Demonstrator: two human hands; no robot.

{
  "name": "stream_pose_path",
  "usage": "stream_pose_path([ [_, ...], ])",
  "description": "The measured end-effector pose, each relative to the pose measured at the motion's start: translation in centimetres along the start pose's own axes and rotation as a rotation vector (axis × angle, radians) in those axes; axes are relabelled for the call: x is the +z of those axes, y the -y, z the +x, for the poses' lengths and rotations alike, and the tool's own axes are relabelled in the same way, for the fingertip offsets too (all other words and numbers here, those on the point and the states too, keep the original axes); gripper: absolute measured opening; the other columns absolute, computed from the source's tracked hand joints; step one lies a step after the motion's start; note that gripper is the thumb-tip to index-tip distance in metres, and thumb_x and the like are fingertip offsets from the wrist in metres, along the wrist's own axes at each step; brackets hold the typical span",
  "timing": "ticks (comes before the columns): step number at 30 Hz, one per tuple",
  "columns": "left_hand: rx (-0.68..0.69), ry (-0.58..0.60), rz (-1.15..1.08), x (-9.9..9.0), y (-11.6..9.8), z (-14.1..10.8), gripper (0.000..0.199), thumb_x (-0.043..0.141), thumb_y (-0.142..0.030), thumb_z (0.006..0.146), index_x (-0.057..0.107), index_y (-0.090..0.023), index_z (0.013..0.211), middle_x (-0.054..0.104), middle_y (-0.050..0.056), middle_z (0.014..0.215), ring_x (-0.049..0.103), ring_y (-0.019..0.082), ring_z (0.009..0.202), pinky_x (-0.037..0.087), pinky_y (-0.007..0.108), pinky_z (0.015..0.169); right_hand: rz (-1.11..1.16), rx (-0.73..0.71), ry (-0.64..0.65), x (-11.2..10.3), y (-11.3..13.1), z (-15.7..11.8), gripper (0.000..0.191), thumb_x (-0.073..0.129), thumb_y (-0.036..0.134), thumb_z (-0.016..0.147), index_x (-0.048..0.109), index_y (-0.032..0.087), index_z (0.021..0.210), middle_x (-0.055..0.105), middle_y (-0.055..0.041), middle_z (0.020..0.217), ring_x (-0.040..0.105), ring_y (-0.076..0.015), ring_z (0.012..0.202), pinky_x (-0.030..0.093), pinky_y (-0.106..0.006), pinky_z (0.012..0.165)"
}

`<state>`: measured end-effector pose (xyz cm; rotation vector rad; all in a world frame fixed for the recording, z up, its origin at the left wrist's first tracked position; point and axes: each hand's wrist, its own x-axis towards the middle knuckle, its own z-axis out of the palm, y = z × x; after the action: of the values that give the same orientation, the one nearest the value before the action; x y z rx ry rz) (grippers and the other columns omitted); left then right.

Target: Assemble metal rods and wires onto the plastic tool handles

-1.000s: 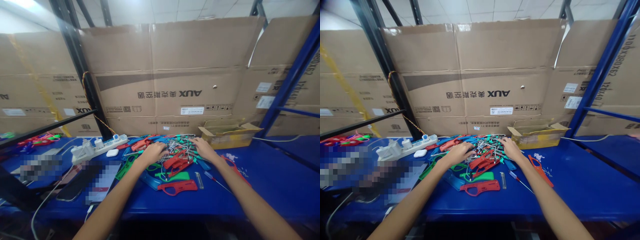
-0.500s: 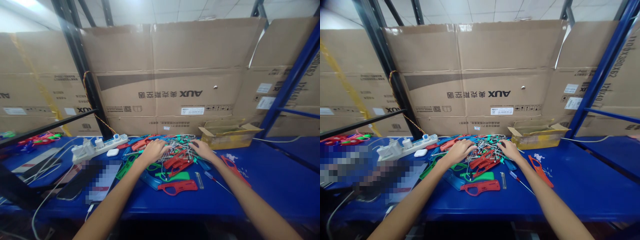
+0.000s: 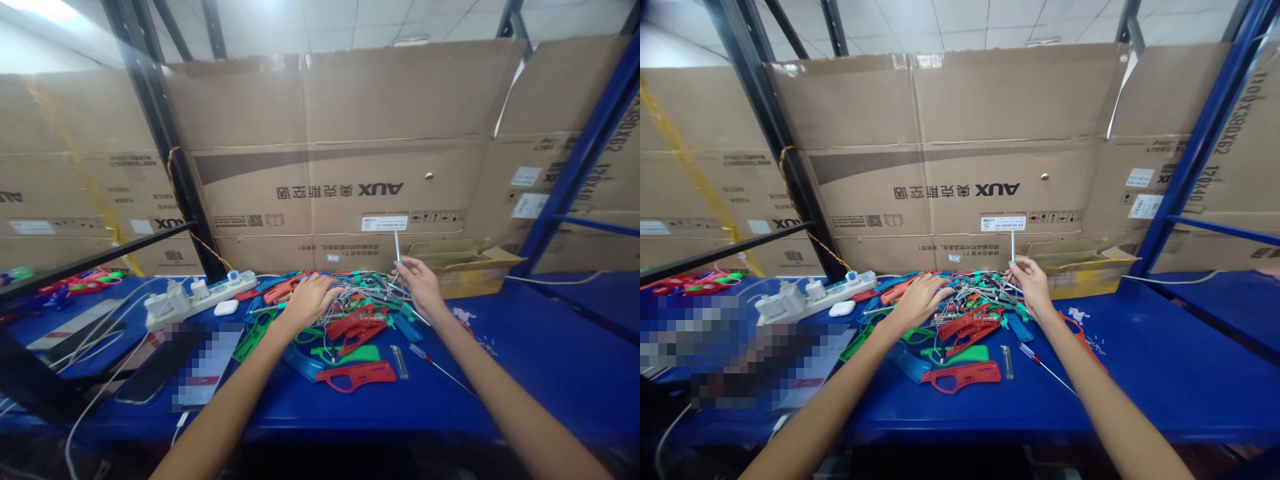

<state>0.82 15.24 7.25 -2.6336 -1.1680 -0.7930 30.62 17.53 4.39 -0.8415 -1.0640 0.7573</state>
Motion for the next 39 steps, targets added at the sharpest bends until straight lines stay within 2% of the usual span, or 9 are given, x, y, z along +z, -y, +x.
stream_pose_path([
  [2,0.017,-0.005,-0.016,-0.2,-0.2,0.0,0.034,0.04,-0.041,0.111,0.067,-0.021,0.114,0.073,0.007,0.117,0.063,0.025,0.111,0.043,0.041,0.103,0.046,-0.025,-0.008,-0.1,1.0,0.0,0.05,0.091,0.052,0.067,0.067,0.025,0.101,0.073,0.0008,0.095,0.073,-0.0179,0.082,0.065,-0.032,0.072],
  [9,0.129,-0.018,-0.099,-0.6,-1.8,-0.2,0.031,0.047,-0.038,0.109,0.058,-0.022,0.133,0.066,0.01,0.131,0.06,0.027,0.12,0.045,0.042,0.105,0.096,-0.024,0.099,0.0,3.7,-0.8,0.052,0.091,0.045,0.068,0.066,0.027,0.109,0.073,-0.0025,0.108,0.072,-0.0185,0.088,0.066,-0.028,0.061],
  [15,0.194,-0.013,-0.194,0.8,-5.0,-0.7,0.041,0.05,-0.039,0.107,0.047,-0.023,0.145,0.057,0.01,0.147,0.052,0.027,0.136,0.041,0.043,0.113,0.069,0.032,0.262,2.0,3.9,-2.8,0.053,0.09,0.04,0.07,0.069,0.024,0.116,0.073,-0.0059,0.107,0.072,-0.0184,0.08,0.061,-0.025,0.053],
  [18,0.159,-0.028,-0.246,1.7,-6.3,-0.8,0.044,0.049,-0.037,0.108,0.043,-0.021,0.149,0.061,0.011,0.143,0.058,0.026,0.13,0.045,0.042,0.108,0.048,0.057,0.326,2.9,3.6,-3.7,0.054,0.089,0.042,0.07,0.07,0.024,0.117,0.074,-0.0064,0.105,0.072,-0.0179,0.077,0.061,-0.025,0.054],
  [20,0.14,-0.032,-0.282,2.3,-6.6,-0.8,0.037,0.049,-0.033,0.108,0.049,-0.022,0.144,0.068,0.009,0.134,0.063,0.025,0.122,0.048,0.041,0.103,0.029,0.072,0.355,3.3,3.3,-4.0,0.054,0.089,0.042,0.07,0.071,0.024,0.117,0.075,-0.0051,0.1,0.072,-0.0174,0.074,0.062,-0.027,0.056],
  [23,0.125,-0.028,-0.332,2.8,-6.4,-0.8,0.021,0.053,-0.026,0.107,0.063,-0.024,0.125,0.076,0.004,0.115,0.069,0.024,0.109,0.049,0.038,0.096,-0.008,0.088,0.384,3.4,3.1,-4.2,0.056,0.089,0.044,0.069,0.071,0.023,0.117,0.075,-0.0038,0.093,0.073,-0.0181,0.073,0.062,-0.029,0.059],
  [26,0.076,-0.056,-0.384,2.9,-5.9,-0.8,0.017,0.052,-0.022,0.106,0.067,-0.025,0.113,0.077,0.002,0.103,0.071,0.023,0.099,0.05,0.035,0.091,-0.05,0.088,0.395,3.2,3.0,-4.2,0.054,0.089,0.044,0.069,0.072,0.022,0.115,0.076,-0.0034,0.09,0.073,-0.0192,0.074,0.062,-0.03,0.06],
  [32,-0.061,-0.177,-0.465,2.1,-5.3,-0.5,0.02,0.045,-0.02,0.107,0.064,-0.024,0.11,0.077,0.001,0.096,0.071,0.021,0.094,0.051,0.032,0.089,-0.114,0.042,0.363,3.0,3.1,-3.7,0.044,0.091,0.04,0.066,0.076,0.022,0.104,0.077,-0.0044,0.096,0.072,-0.0202,0.084,0.063,-0.032,0.071],
  [39,-0.196,-0.243,-0.431,1.2,-4.1,-0.2,0.016,0.047,-0.021,0.104,0.061,-0.025,0.109,0.077,0.001,0.092,0.073,0.023,0.092,0.052,0.034,0.087,-0.101,-0.001,0.295,2.7,2.8,-3.3,0.046,0.09,0.046,0.067,0.075,0.023,0.104,0.076,-0.0038,0.093,0.073,-0.0224,0.082,0.065,-0.038,0.071],
])
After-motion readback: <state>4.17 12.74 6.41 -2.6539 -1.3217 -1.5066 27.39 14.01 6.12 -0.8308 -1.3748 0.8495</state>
